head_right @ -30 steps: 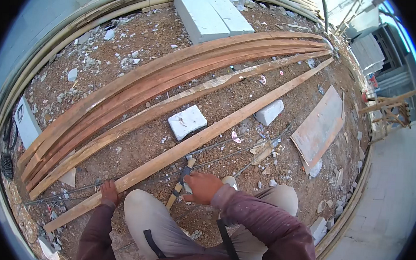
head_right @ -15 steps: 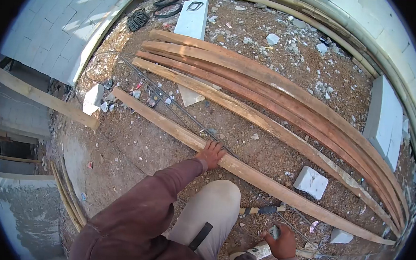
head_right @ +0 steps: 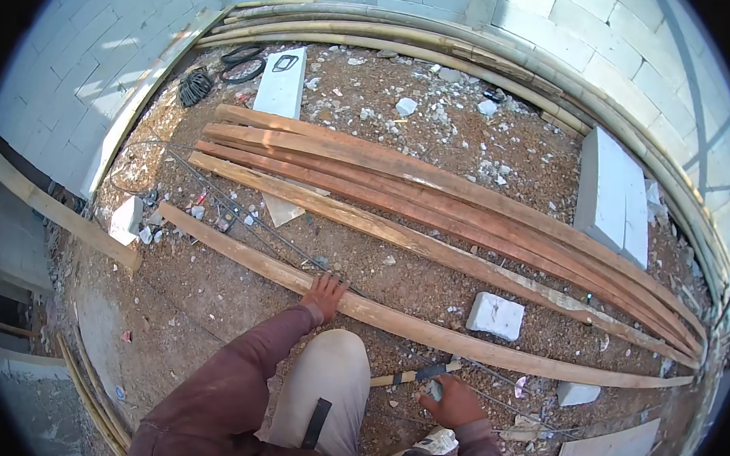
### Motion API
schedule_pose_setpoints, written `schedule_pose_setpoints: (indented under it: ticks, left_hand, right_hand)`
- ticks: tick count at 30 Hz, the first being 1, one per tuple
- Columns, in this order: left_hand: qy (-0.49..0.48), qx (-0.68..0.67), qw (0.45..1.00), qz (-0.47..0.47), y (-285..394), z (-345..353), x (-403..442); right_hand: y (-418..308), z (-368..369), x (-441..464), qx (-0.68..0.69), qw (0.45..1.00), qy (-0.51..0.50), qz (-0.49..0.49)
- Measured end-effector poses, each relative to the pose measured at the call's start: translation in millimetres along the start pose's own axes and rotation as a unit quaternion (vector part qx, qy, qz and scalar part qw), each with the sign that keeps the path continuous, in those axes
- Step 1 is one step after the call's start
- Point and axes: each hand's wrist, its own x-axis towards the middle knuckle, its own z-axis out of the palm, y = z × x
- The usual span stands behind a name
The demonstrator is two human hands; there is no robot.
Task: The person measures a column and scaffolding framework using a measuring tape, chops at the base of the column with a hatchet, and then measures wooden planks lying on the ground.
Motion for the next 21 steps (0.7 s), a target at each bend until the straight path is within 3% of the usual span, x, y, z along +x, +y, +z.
schedule_pose_setpoints:
  ticks: [2, 4, 6, 8, 10, 12, 15, 18, 21]
  left_hand:
    - [-0.044, 0.003, 0.999, -0.019, 8.6, -33.2, -5.3]
    - [0.041, -0.123, 0.991, -0.029, 17.0, -72.0, -8.7]
    - [0.095, -0.304, 0.948, -0.005, 37.4, -111.9, -6.6]
    - [0.009, -0.498, 0.866, 0.038, 93.8, -182.9, -22.6]
    - [-0.147, -0.595, 0.782, 0.111, 133.9, -196.0, -32.9]
    - [-0.293, -0.669, 0.67, 0.13, 165.3, -191.1, -40.4]
    - [-0.304, -0.751, 0.583, 0.069, 190.9, -190.1, -53.8]
    - [-0.294, -0.712, 0.636, 0.056, 194.7, -184.5, -54.5]
    - [-0.338, -0.76, 0.555, 0.025, 193.4, -173.9, -58.6]
  right_hand:
    - [-5.8, -6.3, -3.8, -0.007, 1.0, 0.016, 0.006]
    - [0.0, -8.1, -6.5, 0.033, 0.999, 0.027, -0.001]
    - [-7.7, -21.0, -13.3, 0.055, 0.997, 0.038, 0.024]
    - [-12.1, -29.2, -17.7, 0.125, 0.99, 0.058, 0.013]
    - [-1.0, -10.7, -11.4, 0.213, 0.971, 0.104, -0.01]
    - [-17.8, -36.1, -23.1, 0.246, 0.966, 0.08, 0.001]
    - [-13.7, -39.2, -28.1, 0.247, 0.963, 0.102, 0.015]
    - [4.4, -19.4, -28.0, 0.236, 0.965, 0.117, 0.003]
    - [11.7, -7.8, -30.7, 0.246, 0.962, 0.111, -0.036]
